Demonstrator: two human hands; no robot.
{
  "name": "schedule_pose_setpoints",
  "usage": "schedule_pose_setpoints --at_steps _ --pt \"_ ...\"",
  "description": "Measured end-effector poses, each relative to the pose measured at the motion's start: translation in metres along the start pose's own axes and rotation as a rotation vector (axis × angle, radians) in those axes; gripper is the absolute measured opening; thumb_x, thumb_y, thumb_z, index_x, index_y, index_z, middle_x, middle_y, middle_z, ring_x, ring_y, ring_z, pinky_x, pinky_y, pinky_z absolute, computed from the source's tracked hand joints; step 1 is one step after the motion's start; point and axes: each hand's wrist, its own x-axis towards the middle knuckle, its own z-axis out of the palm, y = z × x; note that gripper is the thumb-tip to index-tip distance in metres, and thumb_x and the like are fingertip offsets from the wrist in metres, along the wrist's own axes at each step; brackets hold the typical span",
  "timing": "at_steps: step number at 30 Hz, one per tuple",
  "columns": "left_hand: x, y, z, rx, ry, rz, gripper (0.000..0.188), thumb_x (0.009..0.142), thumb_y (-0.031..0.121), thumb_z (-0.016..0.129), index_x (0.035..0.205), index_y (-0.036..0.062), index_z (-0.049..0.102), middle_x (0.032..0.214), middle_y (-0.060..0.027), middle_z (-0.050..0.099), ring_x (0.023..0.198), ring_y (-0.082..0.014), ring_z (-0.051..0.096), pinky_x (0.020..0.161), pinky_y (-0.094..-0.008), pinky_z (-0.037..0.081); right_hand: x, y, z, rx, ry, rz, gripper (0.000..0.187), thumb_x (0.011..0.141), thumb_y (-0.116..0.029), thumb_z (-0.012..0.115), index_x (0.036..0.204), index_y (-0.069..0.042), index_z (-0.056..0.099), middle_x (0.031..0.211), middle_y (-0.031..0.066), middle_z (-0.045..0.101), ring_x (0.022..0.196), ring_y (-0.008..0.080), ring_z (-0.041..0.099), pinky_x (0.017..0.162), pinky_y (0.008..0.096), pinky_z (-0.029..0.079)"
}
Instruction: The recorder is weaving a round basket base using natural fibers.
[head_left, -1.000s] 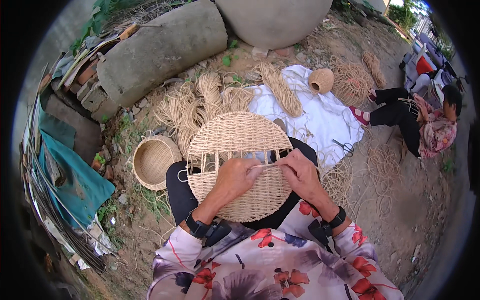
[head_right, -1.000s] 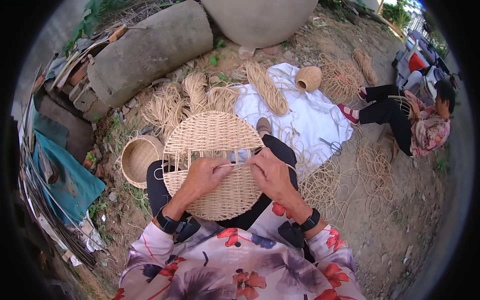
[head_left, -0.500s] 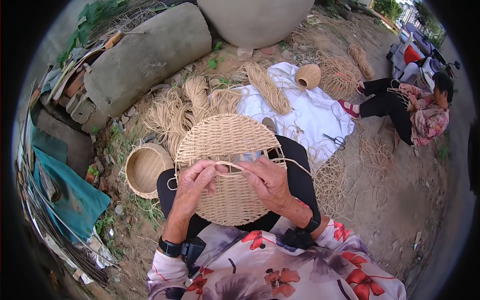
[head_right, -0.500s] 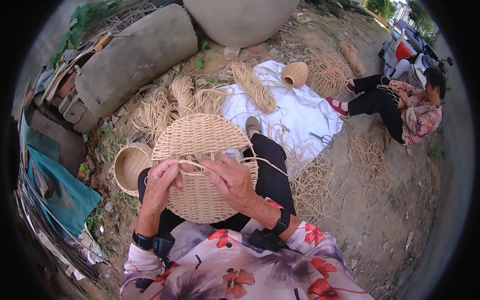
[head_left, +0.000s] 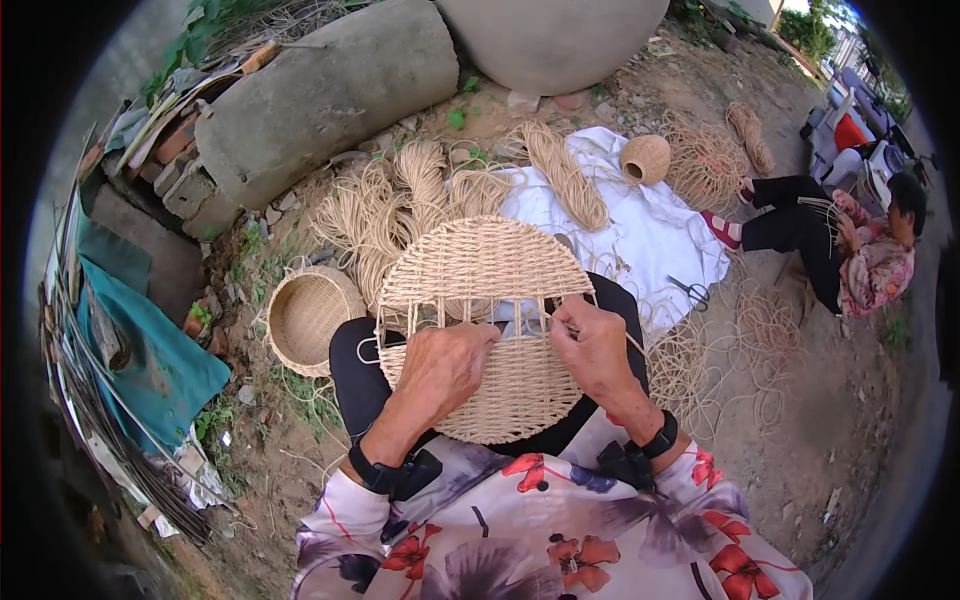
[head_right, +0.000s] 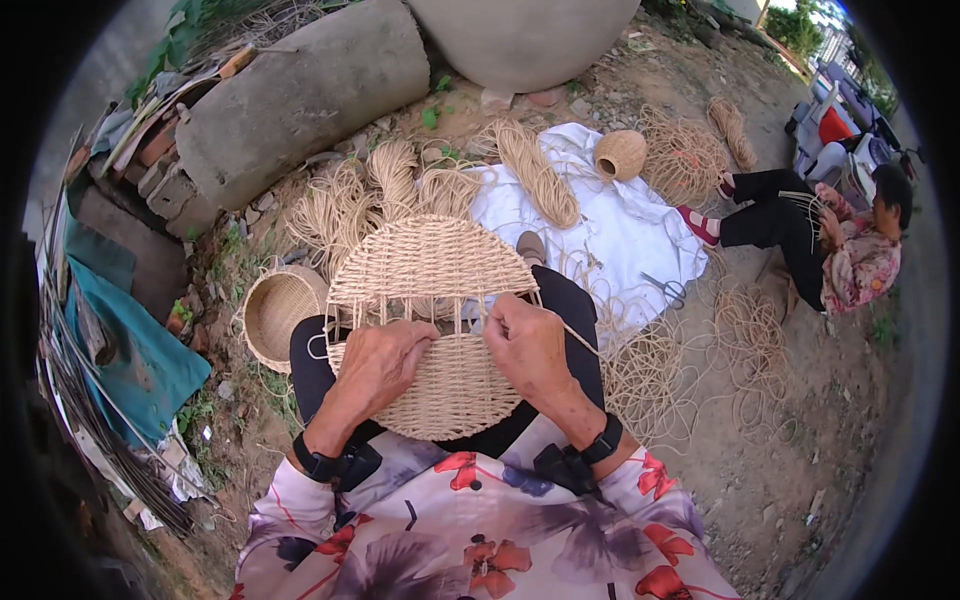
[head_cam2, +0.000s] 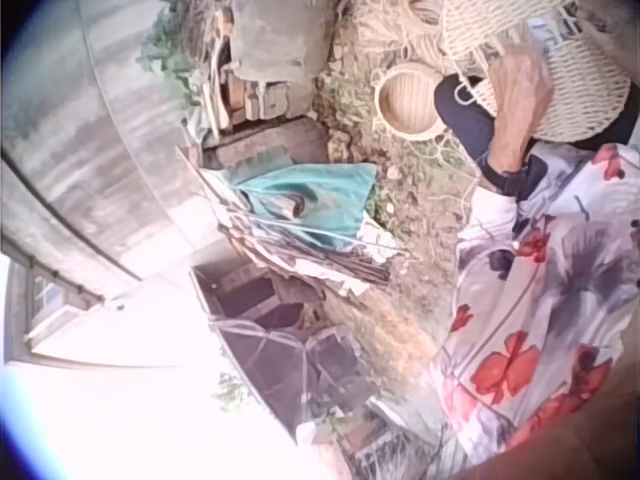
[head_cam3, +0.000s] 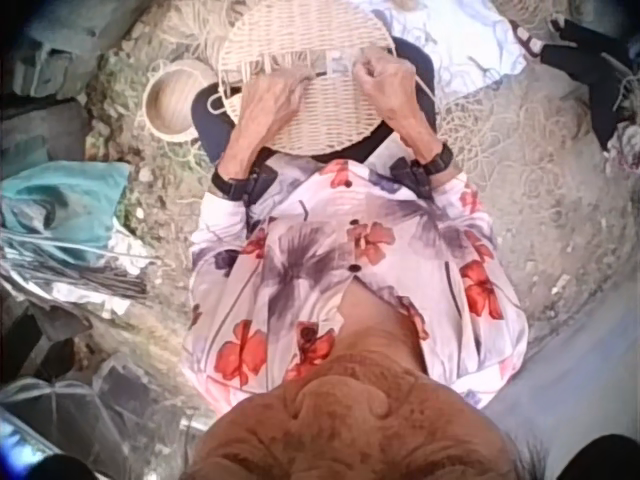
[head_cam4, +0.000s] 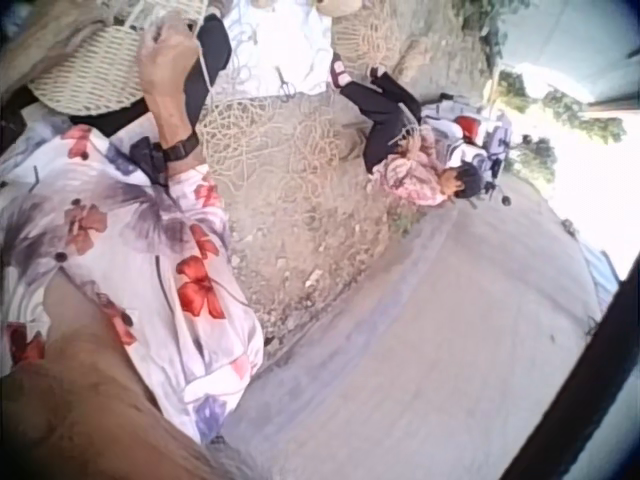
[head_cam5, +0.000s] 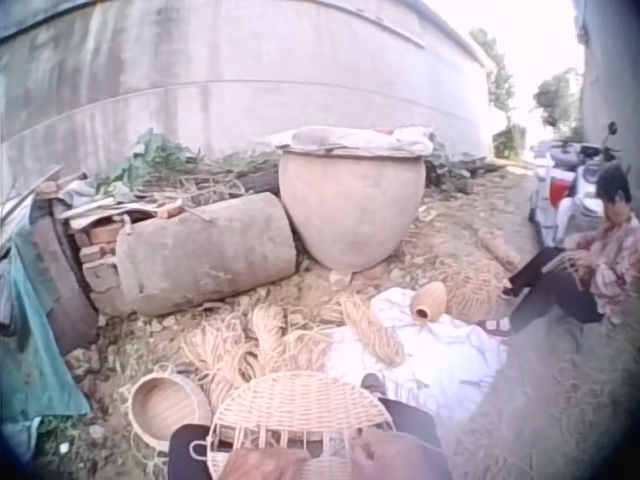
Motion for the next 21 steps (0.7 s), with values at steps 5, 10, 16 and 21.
schedule_pose_setpoints --at_steps 5,10,16,21 --pt "0.019 0.001 0.006 -0.031 0.13 0.056 0.024 0.087 0.003 0.06 0.11 0.0052 0.067 0.092 -0.0197 0.069 0.079 -0.0386 0.067 0.068 -0.0429 0.053 0.003 0.002 0.02 -0.222 -0.099 -0.153 0.009 0.085 -0.01 0.062 0.082 -0.004 0.055 0.07 0.0164 0.063 0.06 0.0355 0.064 0.055 0.0472 0.048" --pt "0.03 0.027 -0.001 0.119 0.06 -0.076 0.04 0.083 -0.005 0.054 0.12 0.0059 0.063 0.095 -0.023 0.069 0.085 -0.0408 0.067 0.073 -0.0461 0.053 -0.002 0.008 0.029 -0.321 -0.166 -0.118 0.01 0.087 -0.013 0.062 0.087 -0.005 0.057 0.073 0.0152 0.065 0.063 0.0358 0.065 0.057 0.0467 0.049" --pt "0.032 0.008 0.031 -0.02 0.044 0.11 0.055 0.078 -0.009 0.052 0.13 0.0091 0.058 0.097 -0.0244 0.068 0.088 -0.0422 0.066 0.078 -0.0484 0.052 0.001 0.006 0.026 -0.299 -0.191 -0.11 0.011 0.088 -0.015 0.062 0.09 -0.004 0.059 0.076 0.0164 0.067 0.064 0.0365 0.065 0.057 0.0479 0.048" --pt "0.046 0.004 0.03 -0.113 -0.063 0.133 0.062 0.078 -0.009 0.052 0.136 0.0112 0.054 0.097 -0.0241 0.068 0.089 -0.0414 0.066 0.079 -0.048 0.052 0.002 0.002 0.02 -0.27 -0.272 -0.017 0.011 0.088 -0.015 0.063 0.096 -0.007 0.064 0.082 0.0175 0.068 0.07 0.0376 0.066 0.061 0.0486 0.048"
